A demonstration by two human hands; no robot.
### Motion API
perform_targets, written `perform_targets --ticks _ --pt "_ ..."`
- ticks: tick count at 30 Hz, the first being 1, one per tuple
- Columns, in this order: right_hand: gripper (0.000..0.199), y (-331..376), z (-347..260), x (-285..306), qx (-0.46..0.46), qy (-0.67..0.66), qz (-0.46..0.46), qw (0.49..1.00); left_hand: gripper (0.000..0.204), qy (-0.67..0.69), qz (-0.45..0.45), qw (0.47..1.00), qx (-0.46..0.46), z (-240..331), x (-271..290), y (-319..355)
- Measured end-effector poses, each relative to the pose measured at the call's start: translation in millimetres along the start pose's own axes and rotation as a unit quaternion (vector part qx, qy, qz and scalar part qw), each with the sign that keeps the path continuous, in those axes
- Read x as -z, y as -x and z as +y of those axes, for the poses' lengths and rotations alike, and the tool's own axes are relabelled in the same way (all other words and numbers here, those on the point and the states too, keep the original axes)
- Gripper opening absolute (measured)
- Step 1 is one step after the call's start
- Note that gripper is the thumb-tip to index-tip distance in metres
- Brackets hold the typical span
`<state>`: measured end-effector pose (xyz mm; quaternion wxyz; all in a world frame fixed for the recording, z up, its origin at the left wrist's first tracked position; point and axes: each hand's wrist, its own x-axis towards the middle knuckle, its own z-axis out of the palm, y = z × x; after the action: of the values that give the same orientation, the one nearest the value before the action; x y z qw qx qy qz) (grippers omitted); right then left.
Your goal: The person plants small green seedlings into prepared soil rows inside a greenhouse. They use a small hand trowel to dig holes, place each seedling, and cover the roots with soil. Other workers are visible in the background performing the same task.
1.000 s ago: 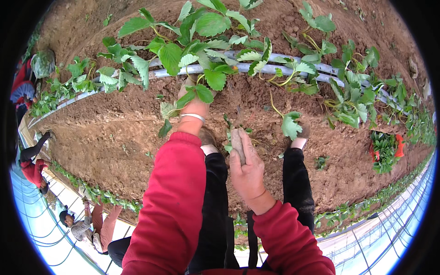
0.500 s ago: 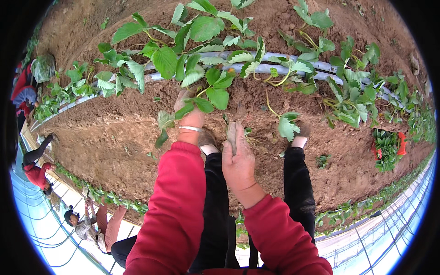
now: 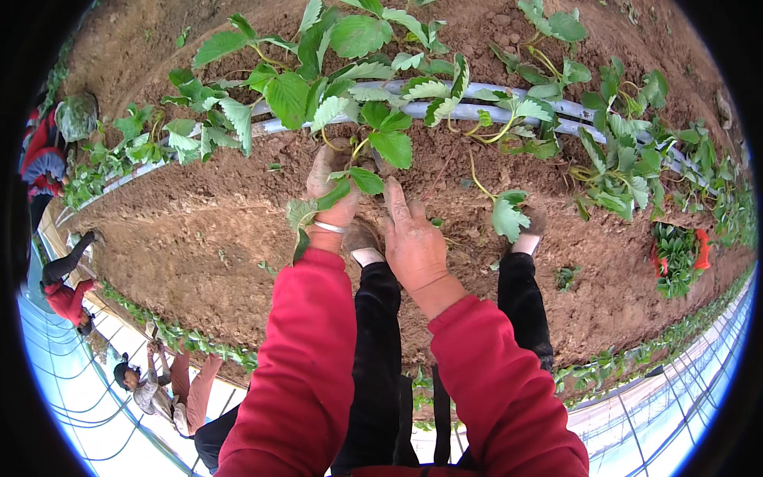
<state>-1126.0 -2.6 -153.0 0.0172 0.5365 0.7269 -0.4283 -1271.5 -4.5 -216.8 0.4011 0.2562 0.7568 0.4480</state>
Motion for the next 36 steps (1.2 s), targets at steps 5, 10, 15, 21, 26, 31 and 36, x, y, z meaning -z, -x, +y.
perform_targets --ticks 5,10,15,21,26,31,36 --pt "0.065 -3 16 -13 0.020 0.027 -0.008 0.999 0.035 -0.079 0.023 0.993 -0.080 -3 -12 -5" --pt "0.066 -1 10 -6 0.004 0.044 -0.039 0.998 0.025 -0.221 0.058 0.966 -0.123 -5 -9 -6" --pt "0.063 33 17 9 0.049 -0.003 -0.006 0.999 0.027 -0.281 0.126 0.943 -0.123 0 -20 -3" --pt "0.059 145 30 56 0.033 -0.060 -0.118 0.991 0.078 -0.213 0.090 0.959 -0.162 13 -26 9" --pt "0.057 218 66 75 -0.014 -0.110 -0.140 0.984 0.069 -0.293 0.019 0.950 -0.106 20 -15 12" --pt "0.044 222 118 78 -0.223 -0.138 0.035 0.964 0.062 -0.121 0.132 0.983 -0.050 -12 -34 125" --pt "0.037 213 151 67 -0.285 -0.182 0.035 0.941 0.032 0.235 0.009 0.834 0.499 -87 -90 221"
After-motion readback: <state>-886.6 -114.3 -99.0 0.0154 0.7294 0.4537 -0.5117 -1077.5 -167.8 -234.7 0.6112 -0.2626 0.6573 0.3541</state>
